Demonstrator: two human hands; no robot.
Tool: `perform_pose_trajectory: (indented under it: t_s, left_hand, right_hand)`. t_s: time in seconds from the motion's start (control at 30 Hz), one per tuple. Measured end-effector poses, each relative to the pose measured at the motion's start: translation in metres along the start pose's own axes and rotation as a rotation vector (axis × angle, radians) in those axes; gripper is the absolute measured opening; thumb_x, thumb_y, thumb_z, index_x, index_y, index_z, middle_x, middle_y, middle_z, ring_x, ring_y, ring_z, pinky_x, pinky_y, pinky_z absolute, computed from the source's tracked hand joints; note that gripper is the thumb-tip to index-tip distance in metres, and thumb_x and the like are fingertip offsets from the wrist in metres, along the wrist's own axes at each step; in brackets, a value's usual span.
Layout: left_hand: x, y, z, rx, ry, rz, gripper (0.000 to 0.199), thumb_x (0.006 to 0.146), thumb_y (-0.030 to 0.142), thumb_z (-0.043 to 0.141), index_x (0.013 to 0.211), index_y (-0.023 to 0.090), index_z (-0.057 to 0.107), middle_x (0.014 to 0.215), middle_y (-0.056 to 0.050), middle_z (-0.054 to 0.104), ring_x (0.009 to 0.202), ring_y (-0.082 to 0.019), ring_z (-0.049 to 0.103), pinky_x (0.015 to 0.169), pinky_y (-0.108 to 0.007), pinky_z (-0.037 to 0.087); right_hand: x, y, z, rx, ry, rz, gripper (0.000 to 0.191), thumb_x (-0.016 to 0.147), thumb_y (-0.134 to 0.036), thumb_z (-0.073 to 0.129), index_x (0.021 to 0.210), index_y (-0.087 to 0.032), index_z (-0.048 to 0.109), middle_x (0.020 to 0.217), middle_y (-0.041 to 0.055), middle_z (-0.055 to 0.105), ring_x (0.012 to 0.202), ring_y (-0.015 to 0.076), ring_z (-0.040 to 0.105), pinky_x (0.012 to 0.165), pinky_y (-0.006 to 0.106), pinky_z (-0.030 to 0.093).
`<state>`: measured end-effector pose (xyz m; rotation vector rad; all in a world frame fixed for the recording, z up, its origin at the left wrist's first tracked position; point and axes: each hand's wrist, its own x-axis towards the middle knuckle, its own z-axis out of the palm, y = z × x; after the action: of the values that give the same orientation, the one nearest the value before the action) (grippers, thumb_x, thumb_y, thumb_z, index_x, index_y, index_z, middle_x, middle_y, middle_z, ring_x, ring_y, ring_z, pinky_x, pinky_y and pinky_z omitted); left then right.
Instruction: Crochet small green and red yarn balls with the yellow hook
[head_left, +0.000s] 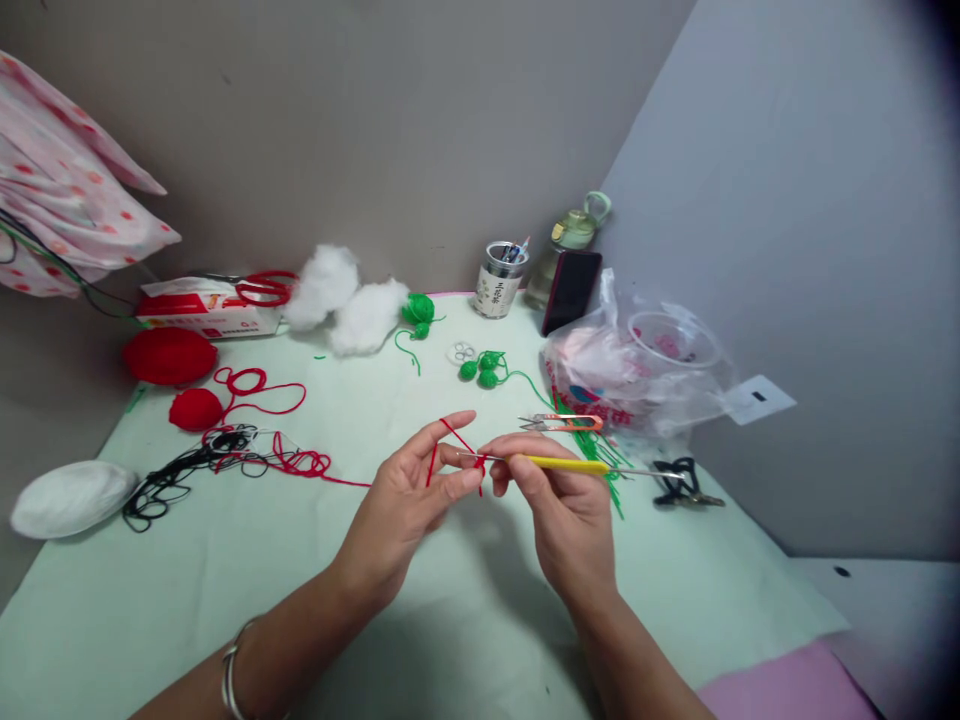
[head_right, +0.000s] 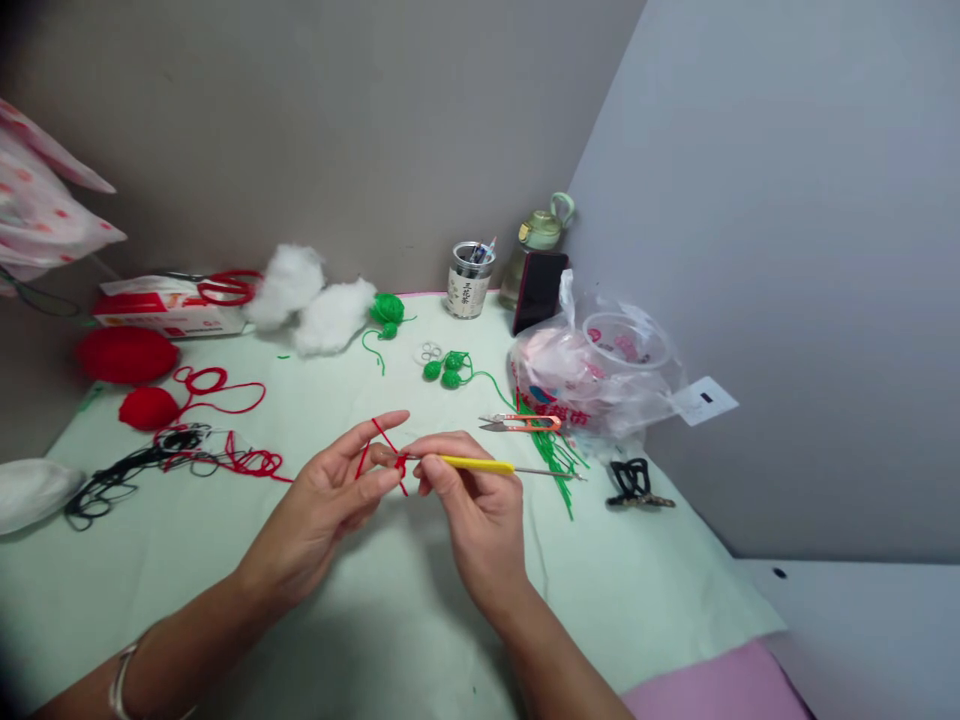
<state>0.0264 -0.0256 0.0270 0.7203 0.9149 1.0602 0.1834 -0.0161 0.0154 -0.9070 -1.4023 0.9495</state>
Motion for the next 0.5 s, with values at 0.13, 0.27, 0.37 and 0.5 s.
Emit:
perform_pose_trajectory:
  t_s: [0.13,0.27,0.37,0.5]
  left_hand:
    - [0.001,-0.003,0.002,-0.045,0.061,0.012,0.066,0.081,0.033,0.088,0.14,0.023,0.061,0.074,0.008,0.054,0.053,-0.003,0.029,0.048,-0.022,0.016]
    - [0.003,-0.004,0.002,-0.187,0.01,-0.078,0.064,0.081,0.03,0.087,0.138,0.018,0.061,0.064,0.011,0.043,0.049,-0.002,0.02,0.047,-0.021,0.014]
    - [0.003,0.0,-0.001,-0.217,-0.018,-0.122,0.055,0.083,0.029,0.086,0.132,0.015,0.065,0.063,0.012,0.042,0.046,-0.001,0.015,0.046,-0.023,0.012]
    - [0.003,0.001,-0.001,-0.139,0.017,-0.039,0.053,0.082,0.026,0.086,0.131,0.02,0.068,0.07,0.008,0.052,0.049,-0.002,0.026,0.048,-0.022,0.016]
  right_hand:
    - [-0.005,0.002,0.003,-0.256,-0.006,-0.249,0.023,0.098,-0.014,0.062,0.107,-0.026,0.079,0.097,0.0055,0.076,0.083,0.0178,0.072,0.069,0.03,0.06]
    - [-0.009,0.004,0.0,-0.486,-0.024,-0.429,0.033,0.096,-0.009,0.062,0.116,-0.029,0.078,0.107,0.0075,0.076,0.092,0.0199,0.073,0.076,0.031,0.06]
    - [-0.004,0.003,-0.006,-0.223,0.027,-0.251,0.026,0.099,-0.012,0.06,0.107,-0.028,0.078,0.086,0.003,0.073,0.08,0.0175,0.069,0.07,0.031,0.056]
    - [0.002,0.002,-0.007,0.05,-0.014,-0.091,0.02,0.102,-0.02,0.06,0.101,-0.028,0.078,0.085,0.0022,0.071,0.075,0.0164,0.065,0.067,0.031,0.053]
